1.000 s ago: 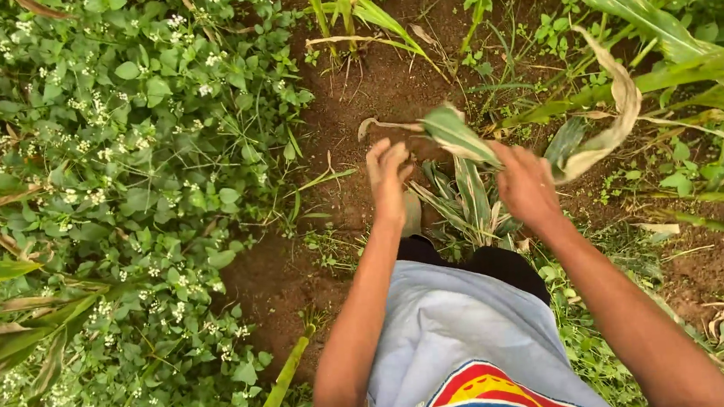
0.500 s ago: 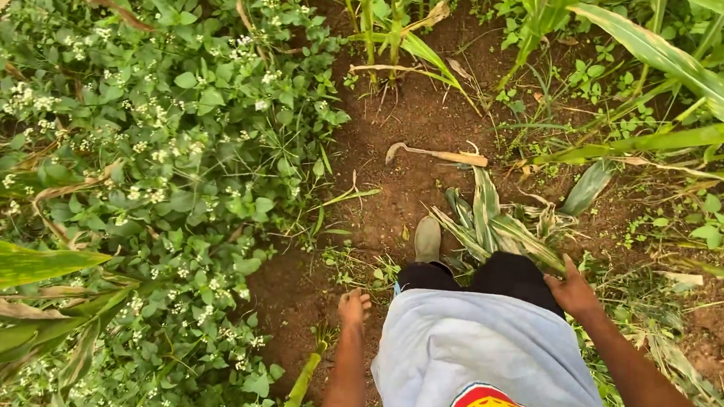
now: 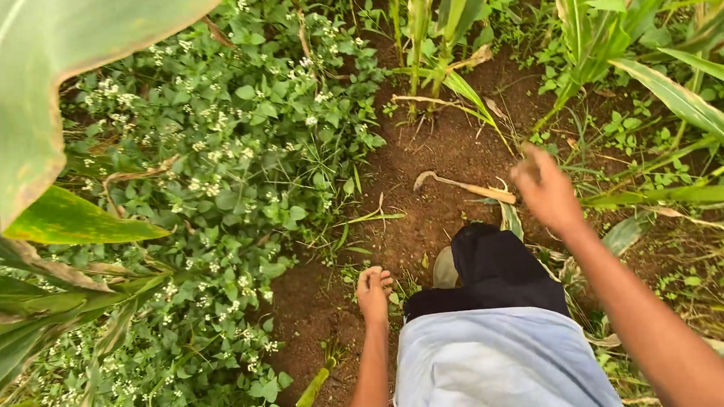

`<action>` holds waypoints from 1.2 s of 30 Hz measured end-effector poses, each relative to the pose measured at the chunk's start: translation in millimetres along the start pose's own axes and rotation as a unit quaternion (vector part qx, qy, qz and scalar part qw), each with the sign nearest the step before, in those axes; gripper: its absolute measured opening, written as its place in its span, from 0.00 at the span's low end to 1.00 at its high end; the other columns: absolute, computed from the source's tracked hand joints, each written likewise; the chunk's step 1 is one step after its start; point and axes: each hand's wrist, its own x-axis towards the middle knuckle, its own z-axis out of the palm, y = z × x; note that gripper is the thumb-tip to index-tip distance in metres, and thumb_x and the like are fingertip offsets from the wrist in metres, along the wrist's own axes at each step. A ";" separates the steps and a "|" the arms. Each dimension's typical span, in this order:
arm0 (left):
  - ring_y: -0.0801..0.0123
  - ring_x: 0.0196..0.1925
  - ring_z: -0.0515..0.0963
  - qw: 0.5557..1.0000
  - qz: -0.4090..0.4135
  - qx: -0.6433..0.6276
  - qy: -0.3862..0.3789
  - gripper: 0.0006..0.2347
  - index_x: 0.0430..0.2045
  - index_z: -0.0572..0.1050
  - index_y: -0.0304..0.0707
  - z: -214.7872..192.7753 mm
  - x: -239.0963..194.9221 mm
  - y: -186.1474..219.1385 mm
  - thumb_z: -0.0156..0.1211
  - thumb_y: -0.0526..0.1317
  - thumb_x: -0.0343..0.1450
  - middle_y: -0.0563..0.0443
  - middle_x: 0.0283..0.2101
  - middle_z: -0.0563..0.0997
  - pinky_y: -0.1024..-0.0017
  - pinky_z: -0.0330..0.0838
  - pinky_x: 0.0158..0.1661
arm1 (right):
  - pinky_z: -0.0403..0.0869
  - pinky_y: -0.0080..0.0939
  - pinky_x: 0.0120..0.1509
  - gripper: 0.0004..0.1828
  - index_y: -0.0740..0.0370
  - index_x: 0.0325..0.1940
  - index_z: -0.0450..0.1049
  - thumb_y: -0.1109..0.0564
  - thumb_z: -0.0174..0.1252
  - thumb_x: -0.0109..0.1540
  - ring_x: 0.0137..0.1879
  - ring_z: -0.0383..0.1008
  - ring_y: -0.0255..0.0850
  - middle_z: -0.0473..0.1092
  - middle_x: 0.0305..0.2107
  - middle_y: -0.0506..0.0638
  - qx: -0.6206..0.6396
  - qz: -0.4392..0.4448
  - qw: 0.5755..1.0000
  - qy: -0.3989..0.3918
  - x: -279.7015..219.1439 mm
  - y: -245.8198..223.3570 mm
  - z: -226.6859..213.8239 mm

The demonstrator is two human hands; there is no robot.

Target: Stripping leaves from corn stalks by hand in a field

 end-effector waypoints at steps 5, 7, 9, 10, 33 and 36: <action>0.70 0.39 0.82 0.998 0.039 -0.049 0.012 0.08 0.43 0.75 0.39 15.4 -29.3 69.0 0.49 0.38 0.77 0.47 0.41 0.83 0.75 0.77 0.41 | 0.75 0.53 0.55 0.27 0.73 0.74 0.51 0.69 0.49 0.72 0.46 0.76 0.52 0.73 0.41 0.63 0.064 -0.227 0.964 0.121 63.7 -123.6 -35.3; 0.68 0.40 0.83 0.997 0.040 -0.057 0.018 0.06 0.41 0.77 0.42 23.7 -34.4 89.7 0.50 0.37 0.78 0.48 0.42 0.84 0.73 0.79 0.43 | 0.78 0.40 0.51 0.30 0.64 0.78 0.46 0.64 0.50 0.74 0.43 0.78 0.41 0.75 0.39 0.55 0.071 -0.277 0.948 0.137 97.1 -152.5 -40.0; 0.69 0.39 0.82 0.997 0.059 -0.050 0.013 0.07 0.38 0.77 0.46 36.2 -44.1 110.2 0.48 0.38 0.77 0.52 0.40 0.84 0.71 0.76 0.43 | 0.77 0.35 0.37 0.15 0.65 0.56 0.54 0.58 0.54 0.77 0.33 0.79 0.37 0.73 0.37 0.53 0.107 -0.305 0.940 0.111 118.5 -188.5 -44.3; 0.69 0.39 0.82 0.997 0.056 -0.053 0.017 0.07 0.38 0.77 0.46 42.1 -48.5 117.6 0.48 0.38 0.77 0.52 0.40 0.84 0.71 0.76 0.43 | 0.77 0.35 0.37 0.15 0.65 0.56 0.54 0.58 0.54 0.77 0.33 0.79 0.37 0.73 0.37 0.53 0.107 -0.307 0.940 0.105 129.5 -196.9 -43.5; 0.47 0.72 0.59 0.776 0.516 0.339 0.132 0.29 0.64 0.62 0.53 134.9 -200.8 343.5 0.54 0.62 0.70 0.38 0.70 0.58 0.42 0.54 0.67 | 0.63 0.46 0.41 0.13 0.65 0.49 0.71 0.73 0.51 0.62 0.41 0.65 0.51 0.70 0.34 0.58 0.025 -0.419 0.906 0.051 114.9 -100.9 -12.3; 0.31 0.48 0.79 0.841 0.477 0.253 -0.029 0.36 0.70 0.58 0.38 155.1 -166.3 324.8 0.73 0.35 0.67 0.18 0.46 0.76 0.34 0.68 0.52 | 0.71 0.54 0.51 0.06 0.59 0.50 0.74 0.63 0.54 0.70 0.44 0.73 0.54 0.73 0.33 0.57 0.012 -0.439 0.898 0.015 131.4 -68.4 -2.6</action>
